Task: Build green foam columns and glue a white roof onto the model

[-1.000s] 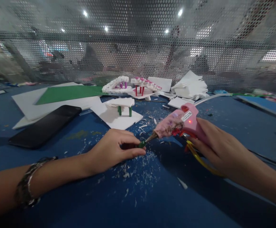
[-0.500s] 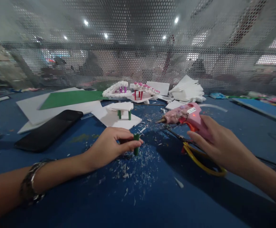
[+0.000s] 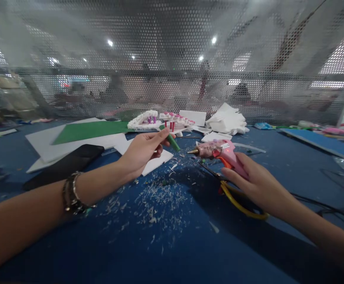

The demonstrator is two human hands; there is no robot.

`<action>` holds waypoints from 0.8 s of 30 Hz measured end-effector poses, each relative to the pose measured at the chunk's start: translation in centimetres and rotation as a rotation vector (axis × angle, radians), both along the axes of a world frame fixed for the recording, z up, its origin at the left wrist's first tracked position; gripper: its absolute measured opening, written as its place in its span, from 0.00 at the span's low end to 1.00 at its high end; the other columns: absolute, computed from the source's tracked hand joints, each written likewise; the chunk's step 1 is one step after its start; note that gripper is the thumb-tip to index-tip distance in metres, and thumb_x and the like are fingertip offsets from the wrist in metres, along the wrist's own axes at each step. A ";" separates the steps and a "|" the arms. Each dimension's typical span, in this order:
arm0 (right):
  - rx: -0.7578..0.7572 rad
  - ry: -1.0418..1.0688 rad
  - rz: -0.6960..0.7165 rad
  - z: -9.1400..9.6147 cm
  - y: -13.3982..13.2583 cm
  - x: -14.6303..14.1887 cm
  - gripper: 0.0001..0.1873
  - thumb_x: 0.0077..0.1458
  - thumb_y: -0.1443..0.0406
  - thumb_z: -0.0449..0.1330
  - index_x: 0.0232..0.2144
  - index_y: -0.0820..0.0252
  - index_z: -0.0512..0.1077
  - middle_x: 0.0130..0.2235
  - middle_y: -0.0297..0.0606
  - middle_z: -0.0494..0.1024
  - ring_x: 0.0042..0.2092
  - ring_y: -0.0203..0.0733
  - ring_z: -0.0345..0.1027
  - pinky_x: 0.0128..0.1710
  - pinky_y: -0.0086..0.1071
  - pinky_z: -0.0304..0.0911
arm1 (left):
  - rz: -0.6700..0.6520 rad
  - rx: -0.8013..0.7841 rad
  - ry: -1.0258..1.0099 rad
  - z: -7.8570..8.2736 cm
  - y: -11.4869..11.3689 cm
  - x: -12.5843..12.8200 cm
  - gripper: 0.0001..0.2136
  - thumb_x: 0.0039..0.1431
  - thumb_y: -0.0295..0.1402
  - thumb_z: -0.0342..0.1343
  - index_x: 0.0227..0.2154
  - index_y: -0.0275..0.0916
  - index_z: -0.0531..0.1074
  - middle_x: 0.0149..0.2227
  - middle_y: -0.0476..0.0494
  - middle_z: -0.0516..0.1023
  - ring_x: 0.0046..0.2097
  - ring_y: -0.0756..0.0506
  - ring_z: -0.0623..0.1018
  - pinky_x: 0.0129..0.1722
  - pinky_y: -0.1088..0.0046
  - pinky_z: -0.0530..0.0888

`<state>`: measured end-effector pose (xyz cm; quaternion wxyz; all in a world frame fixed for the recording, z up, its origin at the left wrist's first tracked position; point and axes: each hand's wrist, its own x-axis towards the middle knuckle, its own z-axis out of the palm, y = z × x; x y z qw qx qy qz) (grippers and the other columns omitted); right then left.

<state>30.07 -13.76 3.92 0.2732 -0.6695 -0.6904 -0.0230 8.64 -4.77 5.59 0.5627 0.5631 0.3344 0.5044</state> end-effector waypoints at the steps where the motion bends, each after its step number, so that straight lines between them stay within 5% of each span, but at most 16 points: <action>1: 0.006 -0.002 0.005 0.0 0.0 0.0 0.16 0.51 0.51 0.46 0.23 0.56 0.55 0.20 0.30 0.61 0.21 0.34 0.54 0.20 0.29 0.53 | 0.002 -0.012 -0.020 0.1 0.0 0.2 0.11 0.47 0.38 0.60 0.22 0.34 0.74 0.20 0.52 0.65 0.18 0.58 0.58 0.16 0.83 0.57; 24: 0.068 -0.007 0.021 0.0 -0.1 -0.1 0.13 0.52 0.57 0.48 0.21 0.54 0.51 0.18 0.29 0.57 0.19 0.33 0.50 0.17 0.28 0.50 | 0.008 -0.091 -0.063 -0.1 -1.2 1.0 0.10 0.52 0.36 0.56 0.25 0.33 0.74 0.20 0.53 0.65 0.18 0.59 0.57 0.16 0.83 0.55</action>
